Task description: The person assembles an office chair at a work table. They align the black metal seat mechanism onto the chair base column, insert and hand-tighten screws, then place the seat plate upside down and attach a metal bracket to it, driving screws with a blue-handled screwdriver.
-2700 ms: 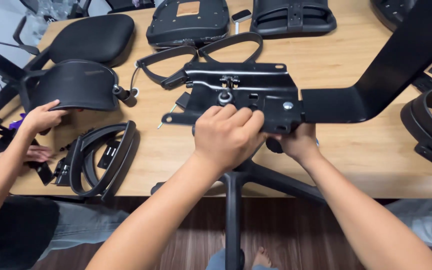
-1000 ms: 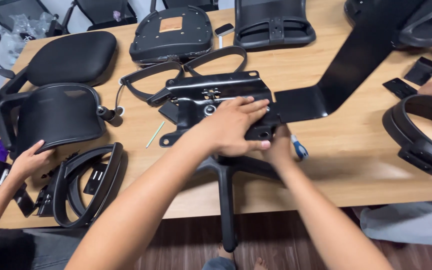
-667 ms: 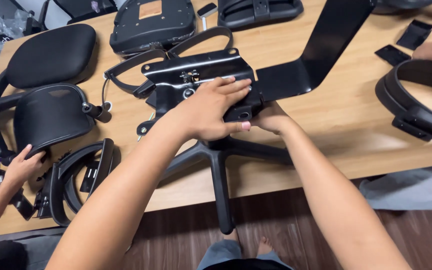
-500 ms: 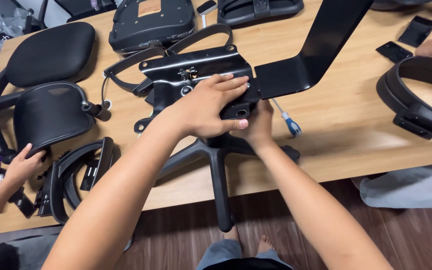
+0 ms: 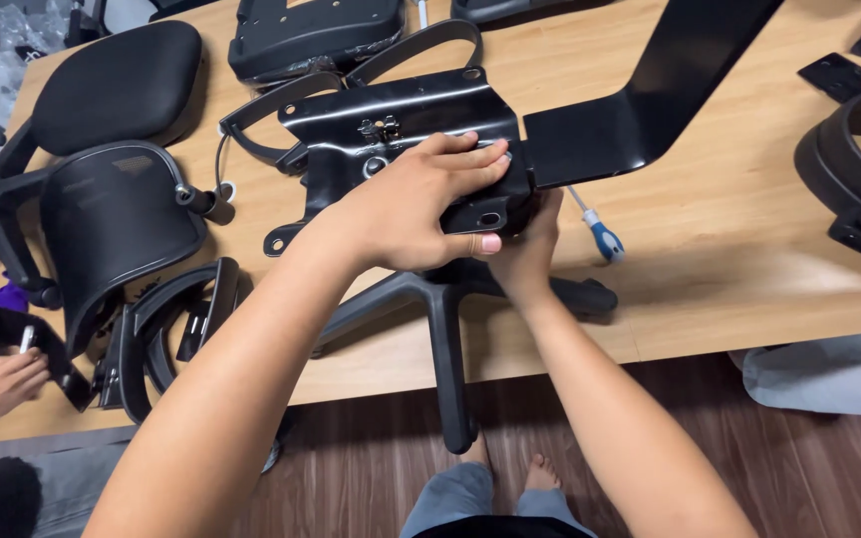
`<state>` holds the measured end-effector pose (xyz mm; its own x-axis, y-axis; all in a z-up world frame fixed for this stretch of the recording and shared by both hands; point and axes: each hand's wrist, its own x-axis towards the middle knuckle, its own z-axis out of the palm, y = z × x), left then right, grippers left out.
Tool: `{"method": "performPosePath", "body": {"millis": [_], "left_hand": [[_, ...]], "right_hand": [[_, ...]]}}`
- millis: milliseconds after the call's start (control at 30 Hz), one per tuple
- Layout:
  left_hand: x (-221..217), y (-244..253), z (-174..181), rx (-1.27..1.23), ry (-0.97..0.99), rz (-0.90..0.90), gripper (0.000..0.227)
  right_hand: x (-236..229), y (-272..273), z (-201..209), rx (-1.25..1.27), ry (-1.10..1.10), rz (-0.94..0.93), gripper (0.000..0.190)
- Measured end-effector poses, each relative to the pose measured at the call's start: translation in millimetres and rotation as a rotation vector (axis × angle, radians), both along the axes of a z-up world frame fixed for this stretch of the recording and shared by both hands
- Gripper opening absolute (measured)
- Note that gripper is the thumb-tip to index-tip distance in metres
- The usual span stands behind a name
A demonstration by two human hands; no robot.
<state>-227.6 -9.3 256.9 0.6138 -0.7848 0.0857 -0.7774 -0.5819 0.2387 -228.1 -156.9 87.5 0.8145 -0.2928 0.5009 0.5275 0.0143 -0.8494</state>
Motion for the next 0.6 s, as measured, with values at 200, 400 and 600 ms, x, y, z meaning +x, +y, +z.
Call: {"method": "performPosePath", "body": {"millis": [200, 400, 600], "left_hand": [[1, -1, 0, -0.003, 0.001, -0.004, 0.085], [-2, -2, 2, -0.012, 0.007, 0.004, 0.086], [0, 0, -2, -0.013, 0.016, -0.006, 0.085]], "right_hand": [[49, -46, -38, -0.226, 0.451, 0.366, 0.073], [24, -35, -74, 0.807, 0.272, 1.119, 0.069], [14, 1, -55, 1.139, 0.326, 0.861, 0.062]]}}
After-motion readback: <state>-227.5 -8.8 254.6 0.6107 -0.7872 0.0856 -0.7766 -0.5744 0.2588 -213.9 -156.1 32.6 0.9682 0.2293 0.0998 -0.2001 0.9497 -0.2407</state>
